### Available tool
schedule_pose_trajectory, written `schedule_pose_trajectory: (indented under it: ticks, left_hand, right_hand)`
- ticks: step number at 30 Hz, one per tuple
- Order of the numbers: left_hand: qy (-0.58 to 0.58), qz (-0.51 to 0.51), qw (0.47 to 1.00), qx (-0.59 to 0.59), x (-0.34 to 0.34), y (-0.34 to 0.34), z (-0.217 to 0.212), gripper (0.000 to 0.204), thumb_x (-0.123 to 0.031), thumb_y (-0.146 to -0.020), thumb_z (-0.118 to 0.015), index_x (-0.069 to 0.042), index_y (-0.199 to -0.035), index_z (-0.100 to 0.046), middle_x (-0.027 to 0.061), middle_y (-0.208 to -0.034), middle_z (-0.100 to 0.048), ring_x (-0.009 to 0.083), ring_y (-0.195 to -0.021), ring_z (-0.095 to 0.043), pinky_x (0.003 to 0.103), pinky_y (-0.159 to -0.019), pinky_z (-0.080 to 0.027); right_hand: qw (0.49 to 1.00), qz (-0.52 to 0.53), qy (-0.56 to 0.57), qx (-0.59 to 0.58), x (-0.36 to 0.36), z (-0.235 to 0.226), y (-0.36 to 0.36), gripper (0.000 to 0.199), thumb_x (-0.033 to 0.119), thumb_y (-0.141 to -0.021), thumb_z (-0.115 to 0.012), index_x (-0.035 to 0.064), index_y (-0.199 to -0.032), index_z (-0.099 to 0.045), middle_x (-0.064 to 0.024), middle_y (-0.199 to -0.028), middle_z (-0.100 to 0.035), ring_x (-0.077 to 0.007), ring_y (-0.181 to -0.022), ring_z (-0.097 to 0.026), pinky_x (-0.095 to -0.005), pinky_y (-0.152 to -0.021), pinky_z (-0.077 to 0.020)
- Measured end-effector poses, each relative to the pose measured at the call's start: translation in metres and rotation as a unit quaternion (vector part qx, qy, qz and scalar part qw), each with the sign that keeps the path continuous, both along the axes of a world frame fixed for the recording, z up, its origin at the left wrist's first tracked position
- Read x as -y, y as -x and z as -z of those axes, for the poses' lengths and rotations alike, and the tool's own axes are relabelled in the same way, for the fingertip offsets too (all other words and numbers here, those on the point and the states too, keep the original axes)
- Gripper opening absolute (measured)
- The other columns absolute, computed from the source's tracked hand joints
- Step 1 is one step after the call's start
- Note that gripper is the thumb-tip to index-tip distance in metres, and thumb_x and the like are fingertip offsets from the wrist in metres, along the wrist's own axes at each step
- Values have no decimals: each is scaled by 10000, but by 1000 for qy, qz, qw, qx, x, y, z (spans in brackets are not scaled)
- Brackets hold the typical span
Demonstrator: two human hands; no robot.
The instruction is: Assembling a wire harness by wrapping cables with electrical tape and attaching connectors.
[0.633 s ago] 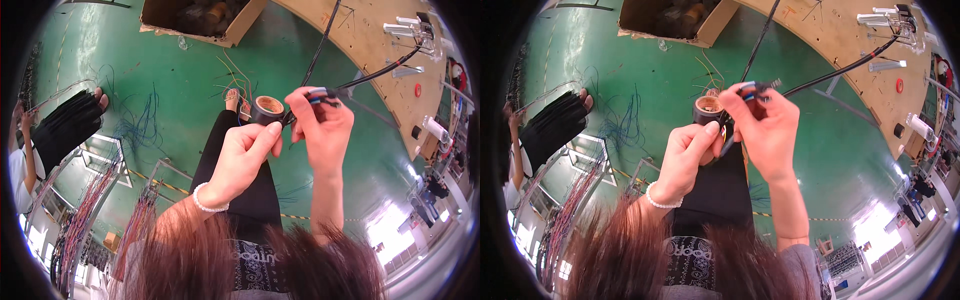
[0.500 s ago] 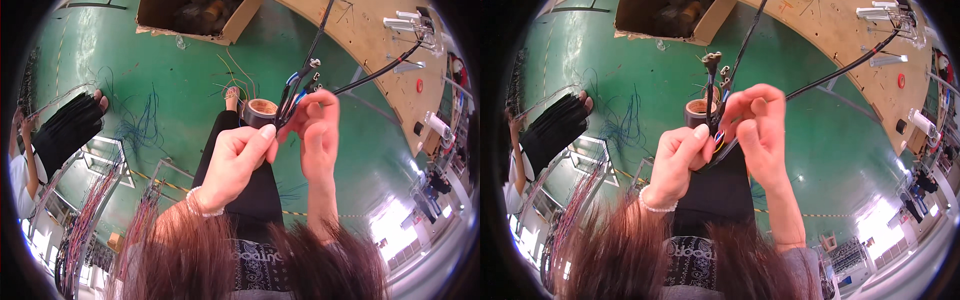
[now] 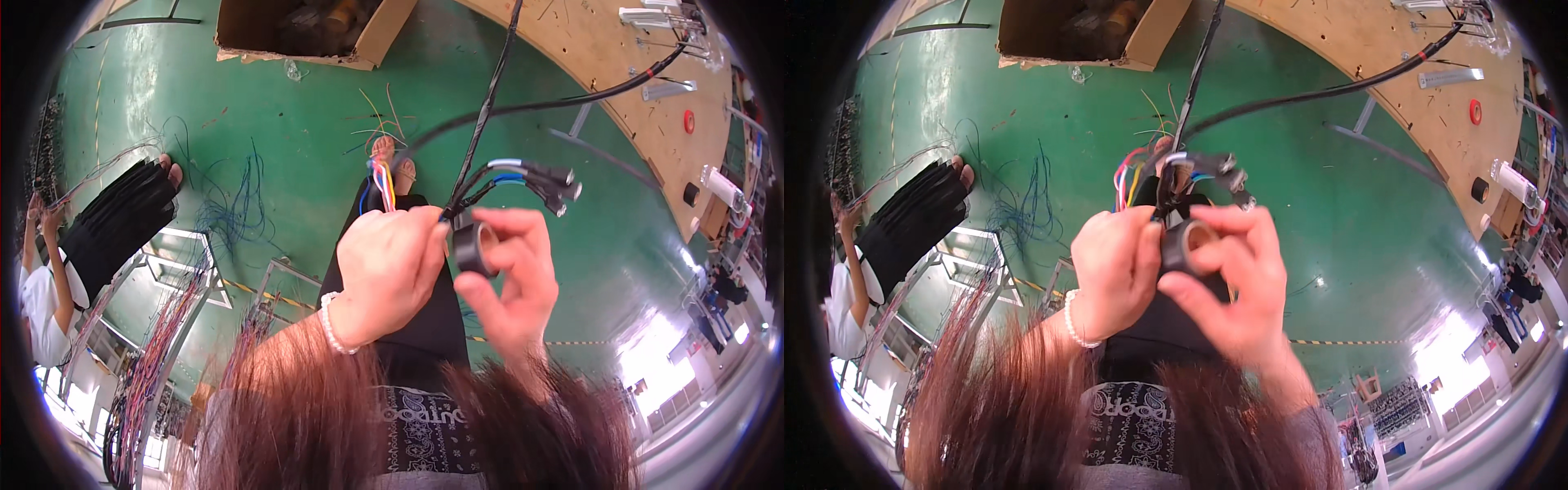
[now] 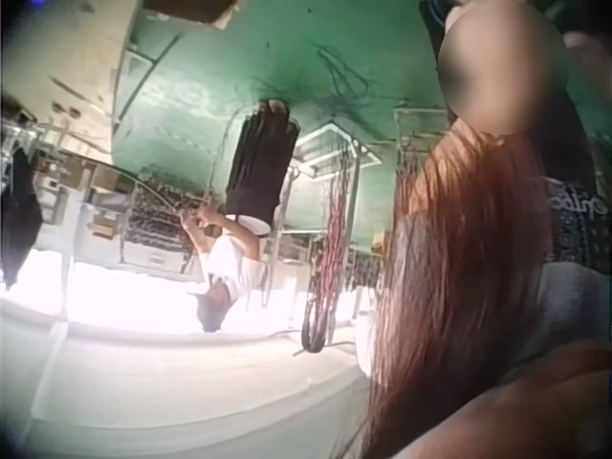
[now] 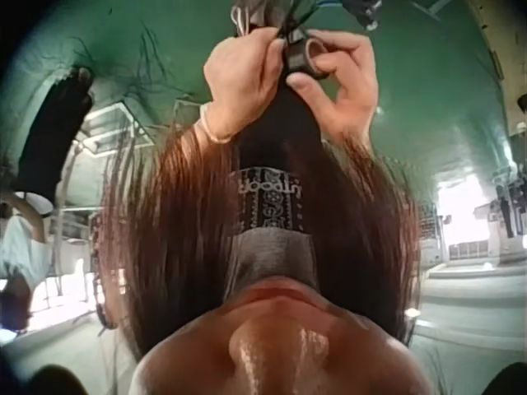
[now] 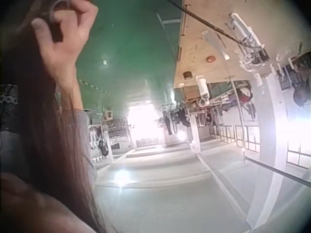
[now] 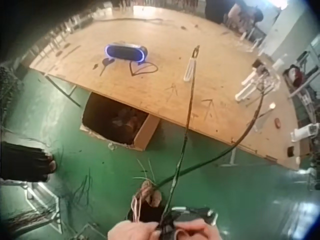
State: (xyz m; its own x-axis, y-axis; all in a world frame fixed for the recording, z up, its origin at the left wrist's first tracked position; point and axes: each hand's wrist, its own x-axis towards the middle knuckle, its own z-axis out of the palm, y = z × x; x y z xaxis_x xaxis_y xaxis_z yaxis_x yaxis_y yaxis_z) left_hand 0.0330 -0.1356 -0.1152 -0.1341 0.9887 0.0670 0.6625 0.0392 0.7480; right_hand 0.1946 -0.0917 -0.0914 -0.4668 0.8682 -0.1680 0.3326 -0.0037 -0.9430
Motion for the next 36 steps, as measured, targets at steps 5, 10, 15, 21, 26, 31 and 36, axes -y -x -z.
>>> schedule_pose_trajectory:
  ticks: [5, 10, 15, 21, 26, 31, 36]
  left_hand:
    - [58, 31, 998, -6, 12, -9, 12, 257, -192, -774, -663, -66, -996, -634, 65, -799, -620, 229, -672, -593, 339, -587, -434]
    - [54, -11, 996, 72, 10, -12, 20, 152, -185, -783, -685, -73, -882, -660, 51, -742, -634, 233, -648, -606, 357, -579, -456]
    - [-11, -88, 992, 93, 11, -8, 24, 87, -66, -837, -680, -46, -768, -631, 74, -651, -583, 275, -551, -559, 376, -515, -424]
    - [77, -126, 944, 296, -1, 4, 19, 194, -39, -889, -599, -16, -702, -552, 80, -574, -489, 256, -497, -487, 353, -494, -376]
    - [134, -140, 916, 350, -6, 9, 11, 234, -58, -908, -589, -16, -680, -557, 80, -562, -492, 220, -474, -467, 345, -479, -363]
    - [132, -116, 927, 331, -7, 8, 2, 245, -36, -886, -617, -10, -650, -559, 77, -515, -469, 226, -437, -452, 344, -451, -346]
    - [223, -184, 886, 362, -10, 7, -1, 294, -72, -926, -609, 0, -647, -550, 19, -508, -467, 92, -457, -424, 320, -443, -342]
  right_hand:
    - [978, 27, -62, 199, 7, -39, 63, 361, 275, -748, -815, 25, -967, -673, -138, -1061, -515, -238, -783, -600, -324, -665, -524]
    - [980, -13, -175, 94, -5, -27, 41, 215, 150, -814, -736, -2, -948, -664, -70, -718, -568, -179, -619, -579, -298, -563, -478]
    - [976, 29, 208, -56, -65, -18, 47, 192, 68, -837, -700, 21, -1020, -674, 16, -669, -566, -63, -576, -456, -212, -511, -335]
    - [958, -174, -225, -38, -41, 6, 24, 257, 177, -675, -795, 74, -894, -709, 13, -635, -522, -163, -588, -535, -273, -480, -384]
    - [935, -231, -267, -11, -54, 2, 22, 319, 166, -625, -797, 82, -924, -723, 16, -629, -519, -176, -574, -565, -268, -494, -423]
    - [992, -55, -96, -61, -78, 15, 33, 118, 122, -837, -691, 10, -873, -703, -16, -639, -583, -98, -504, -524, -229, -449, -364]
    - [964, 95, 234, -85, -80, 21, 56, 153, 120, -929, -620, -21, -954, -673, -4, -623, -554, -43, -511, -481, -175, -453, -340]
